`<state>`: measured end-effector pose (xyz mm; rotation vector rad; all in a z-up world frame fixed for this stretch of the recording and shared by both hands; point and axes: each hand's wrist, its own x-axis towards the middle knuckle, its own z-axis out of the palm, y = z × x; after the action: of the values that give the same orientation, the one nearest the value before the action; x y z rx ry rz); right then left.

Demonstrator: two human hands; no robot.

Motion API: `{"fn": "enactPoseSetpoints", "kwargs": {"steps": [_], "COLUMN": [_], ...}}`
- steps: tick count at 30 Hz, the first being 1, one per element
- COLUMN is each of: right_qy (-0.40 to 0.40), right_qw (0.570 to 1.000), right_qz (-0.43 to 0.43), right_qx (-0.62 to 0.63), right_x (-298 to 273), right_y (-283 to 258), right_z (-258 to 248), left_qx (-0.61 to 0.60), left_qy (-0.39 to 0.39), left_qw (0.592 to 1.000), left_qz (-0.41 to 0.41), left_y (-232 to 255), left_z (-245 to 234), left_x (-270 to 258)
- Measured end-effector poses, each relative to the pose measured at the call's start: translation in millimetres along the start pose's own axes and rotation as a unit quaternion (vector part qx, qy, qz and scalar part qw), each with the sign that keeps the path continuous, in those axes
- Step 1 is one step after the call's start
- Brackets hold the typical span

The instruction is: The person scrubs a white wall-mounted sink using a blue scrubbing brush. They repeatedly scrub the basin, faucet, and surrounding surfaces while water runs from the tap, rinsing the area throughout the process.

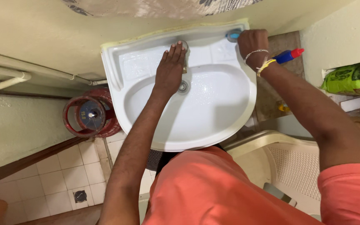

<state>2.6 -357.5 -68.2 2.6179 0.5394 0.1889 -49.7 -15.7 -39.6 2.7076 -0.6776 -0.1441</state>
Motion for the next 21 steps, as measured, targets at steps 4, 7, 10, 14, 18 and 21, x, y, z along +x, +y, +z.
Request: {"fn": "enactPoseSetpoints", "kwargs": {"steps": [4, 7, 10, 14, 18, 21], "right_qy": [-0.197, -0.144, -0.158, -0.150, -0.144, -0.222], "right_qw": [0.976, 0.975, 0.960, 0.947, 0.954, 0.938], "right_qz": [0.052, 0.116, 0.145, 0.136, 0.115, 0.147], "right_qx": [0.080, 0.124, 0.180, 0.248, 0.238, 0.220], "right_x": [-19, -19, -7, 21, 28, 31], "right_y": [-30, -13, -44, -111, -119, -77], "right_z": [-12, -17, -23, -47, -59, -57], "left_qx": [0.029, 0.005, -0.025, 0.016, 0.004, 0.007], "left_qy": [0.032, 0.019, 0.000, -0.012, 0.004, 0.002], "left_qw": [0.999, 1.000, 1.000, 0.999, 0.999, 1.000], "left_qz": [0.007, 0.010, 0.015, 0.031, 0.034, 0.030], "left_y": [1, 0, -4, -6, -8, -7], "left_z": [1, 1, -4, -6, -10, -11], "left_x": [3, 3, 2, 8, 2, 5]}}
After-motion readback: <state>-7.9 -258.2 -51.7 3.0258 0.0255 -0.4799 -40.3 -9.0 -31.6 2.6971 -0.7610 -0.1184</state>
